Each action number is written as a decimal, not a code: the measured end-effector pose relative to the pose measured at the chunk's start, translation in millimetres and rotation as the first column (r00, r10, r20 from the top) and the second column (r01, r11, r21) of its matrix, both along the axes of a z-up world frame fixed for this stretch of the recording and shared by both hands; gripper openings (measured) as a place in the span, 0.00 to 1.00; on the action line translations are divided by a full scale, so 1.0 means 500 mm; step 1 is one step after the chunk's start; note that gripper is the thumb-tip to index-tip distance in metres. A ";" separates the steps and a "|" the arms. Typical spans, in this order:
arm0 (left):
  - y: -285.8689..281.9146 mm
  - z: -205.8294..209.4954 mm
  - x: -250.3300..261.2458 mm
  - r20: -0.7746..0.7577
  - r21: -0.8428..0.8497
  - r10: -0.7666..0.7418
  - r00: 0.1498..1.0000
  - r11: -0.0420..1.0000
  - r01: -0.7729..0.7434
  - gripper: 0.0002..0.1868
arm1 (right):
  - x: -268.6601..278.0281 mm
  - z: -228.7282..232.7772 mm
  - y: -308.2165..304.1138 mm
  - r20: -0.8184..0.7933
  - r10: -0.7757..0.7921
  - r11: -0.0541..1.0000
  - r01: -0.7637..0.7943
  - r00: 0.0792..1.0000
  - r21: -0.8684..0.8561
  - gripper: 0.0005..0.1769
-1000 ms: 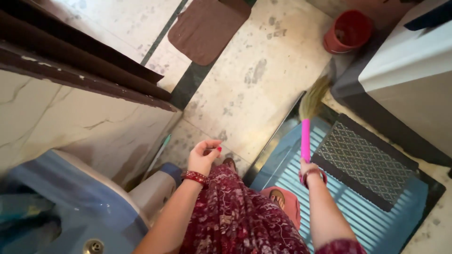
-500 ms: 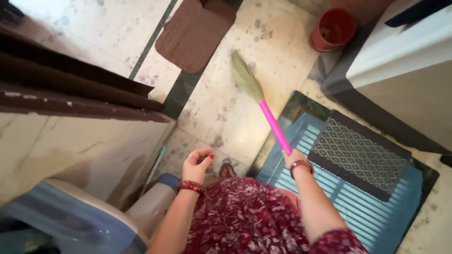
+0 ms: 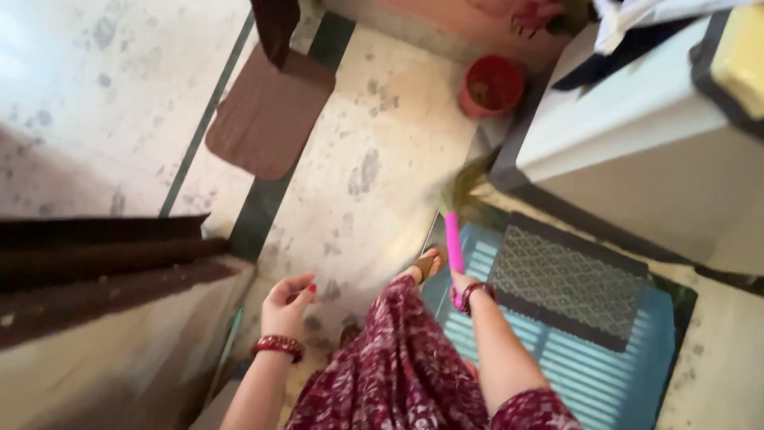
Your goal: Sweep the floor and stairs using a broom and dustpan.
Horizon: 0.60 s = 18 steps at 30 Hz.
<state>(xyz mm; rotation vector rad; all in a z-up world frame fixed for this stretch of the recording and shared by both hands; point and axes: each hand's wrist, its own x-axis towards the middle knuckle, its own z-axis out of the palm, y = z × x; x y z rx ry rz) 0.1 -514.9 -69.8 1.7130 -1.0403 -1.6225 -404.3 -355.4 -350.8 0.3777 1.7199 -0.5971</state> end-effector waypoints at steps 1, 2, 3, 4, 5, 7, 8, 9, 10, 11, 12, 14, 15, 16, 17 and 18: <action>-0.027 0.008 -0.035 0.005 -0.007 -0.003 1.000 1.000 0.003 0.14 | -0.016 -0.014 -0.024 0.005 -0.003 1.000 0.003 1.000 -0.007 0.28; -0.055 0.017 -0.071 0.010 0.029 0.007 1.000 1.000 -0.008 0.14 | -0.033 -0.027 -0.049 0.046 -0.122 0.992 0.124 0.991 -0.034 0.32; -0.081 0.026 -0.107 0.015 0.068 0.012 1.000 0.998 -0.013 0.14 | -0.046 -0.039 -0.065 0.091 -0.244 0.967 0.249 0.966 -0.052 0.35; -0.113 0.014 -0.144 0.021 0.066 0.004 1.000 0.998 -0.005 0.14 | -0.049 -0.036 -0.104 0.097 -0.252 0.965 0.257 0.963 -0.052 0.35; -0.139 0.001 -0.184 0.021 0.051 -0.054 0.998 0.997 0.052 0.14 | -0.059 -0.030 -0.136 0.096 -0.344 0.930 0.353 0.934 -0.105 0.32; -0.192 -0.005 -0.277 0.024 0.036 -0.121 0.992 0.992 0.120 0.15 | -0.098 -0.030 -0.195 0.102 -0.443 0.877 0.454 0.891 -0.157 0.30; -0.220 0.000 -0.330 0.028 0.044 -0.140 0.990 0.989 0.139 0.14 | -0.127 -0.036 -0.224 0.158 -0.469 0.852 0.492 0.869 -0.177 0.28; -0.252 0.002 -0.381 0.031 0.049 -0.162 0.986 0.986 0.161 0.13 | -0.155 -0.046 -0.259 0.214 -0.494 0.823 0.533 0.842 -0.197 0.26; -0.289 0.008 -0.435 0.032 0.044 -0.175 0.984 0.984 0.174 0.13 | -0.206 -0.041 -0.302 0.217 -0.504 0.815 0.544 0.836 -0.200 0.26; -0.311 0.016 -0.479 0.001 0.026 -0.203 0.979 0.979 0.203 0.14 | -0.245 -0.032 -0.324 0.353 -0.512 0.811 0.576 0.783 -0.102 0.29; -0.332 0.020 -0.521 -0.031 0.008 -0.231 0.972 0.973 0.232 0.15 | -0.283 -0.026 -0.345 0.478 -0.519 0.806 0.592 0.708 -0.002 0.33; -0.373 0.008 -0.600 -0.057 0.005 -0.279 0.959 0.960 0.279 0.13 | -0.357 -0.009 -0.389 0.556 -0.505 0.792 0.610 0.660 -0.003 0.33; -0.393 0.002 -0.636 -0.084 -0.004 -0.313 0.946 0.950 0.314 0.12 | -0.392 0.000 -0.411 0.630 -0.475 0.786 0.618 0.615 -0.010 0.34; -0.409 -0.003 -0.664 -0.084 0.001 -0.321 0.943 0.947 0.323 0.12 | -0.407 0.028 -0.427 0.629 -0.484 0.781 0.625 0.609 -0.005 0.34; -0.430 -0.009 -0.692 -0.069 0.011 -0.359 0.931 0.933 0.360 0.13 | -0.424 0.054 -0.450 0.640 -0.467 0.788 0.616 0.611 -0.013 0.33; -0.453 -0.016 -0.718 -0.054 0.021 -0.396 0.917 0.918 0.397 0.13 | -0.439 0.080 -0.475 0.650 -0.449 0.795 0.607 0.612 -0.022 0.33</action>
